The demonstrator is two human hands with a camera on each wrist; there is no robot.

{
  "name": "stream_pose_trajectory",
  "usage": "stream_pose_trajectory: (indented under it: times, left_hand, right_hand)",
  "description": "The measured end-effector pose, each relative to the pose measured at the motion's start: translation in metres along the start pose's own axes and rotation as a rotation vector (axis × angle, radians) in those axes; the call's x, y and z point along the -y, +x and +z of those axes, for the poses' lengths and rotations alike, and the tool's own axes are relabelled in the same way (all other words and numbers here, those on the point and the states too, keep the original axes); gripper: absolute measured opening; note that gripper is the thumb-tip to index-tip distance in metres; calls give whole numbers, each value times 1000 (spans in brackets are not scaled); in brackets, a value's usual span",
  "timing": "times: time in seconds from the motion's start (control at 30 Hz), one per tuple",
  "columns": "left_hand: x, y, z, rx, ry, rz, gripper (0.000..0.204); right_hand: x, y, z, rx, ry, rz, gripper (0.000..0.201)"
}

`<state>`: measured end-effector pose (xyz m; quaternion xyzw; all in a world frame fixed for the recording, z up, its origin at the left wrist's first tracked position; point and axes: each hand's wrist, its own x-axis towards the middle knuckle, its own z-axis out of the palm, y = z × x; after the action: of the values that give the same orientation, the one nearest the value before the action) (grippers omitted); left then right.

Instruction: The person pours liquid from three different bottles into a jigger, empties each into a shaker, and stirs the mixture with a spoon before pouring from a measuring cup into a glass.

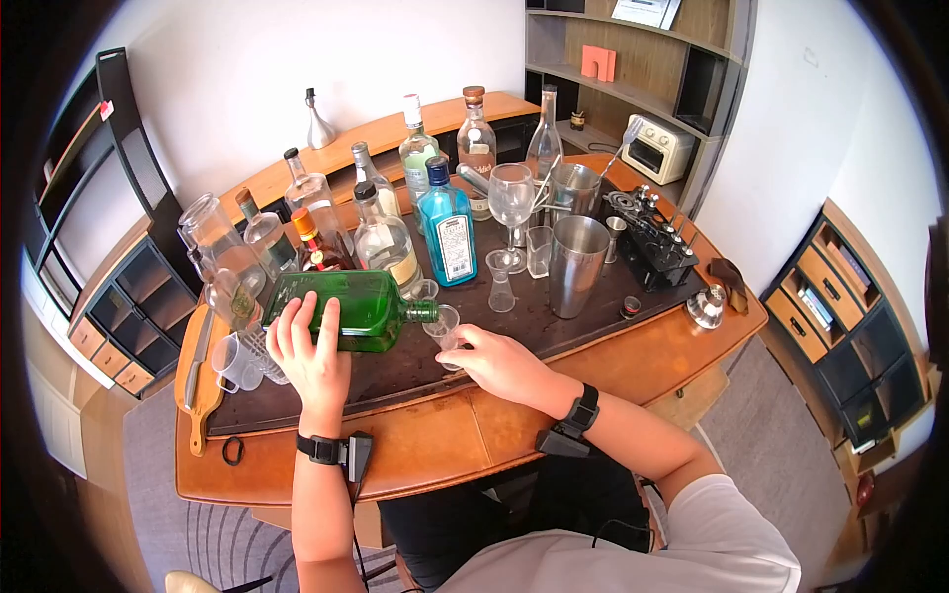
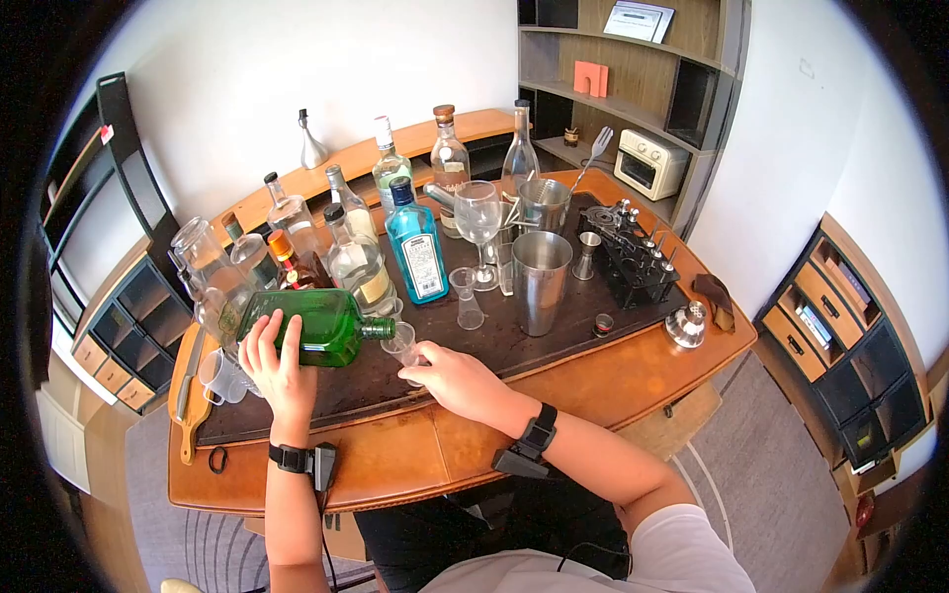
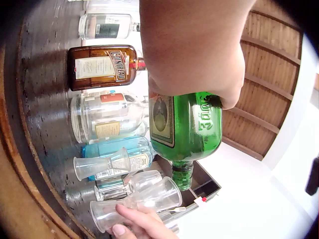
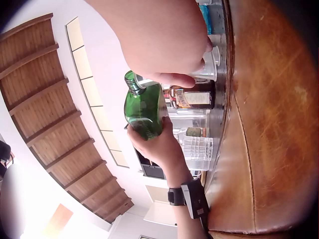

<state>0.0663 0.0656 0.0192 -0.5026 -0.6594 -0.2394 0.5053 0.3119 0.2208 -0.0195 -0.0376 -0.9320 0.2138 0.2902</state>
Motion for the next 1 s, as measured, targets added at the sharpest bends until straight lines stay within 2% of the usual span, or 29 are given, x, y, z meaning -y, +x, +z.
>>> stream_pose_trajectory:
  times: [0.43,1.0]
  left_hand:
    - [-1,0,-1,10,-8,-10,65]
    - [0,0,-1,-9,11,4,56]
  right_hand:
    - [3,1,-2,-1,26,18,20]
    - [2,-1,-2,11,-17,19,22]
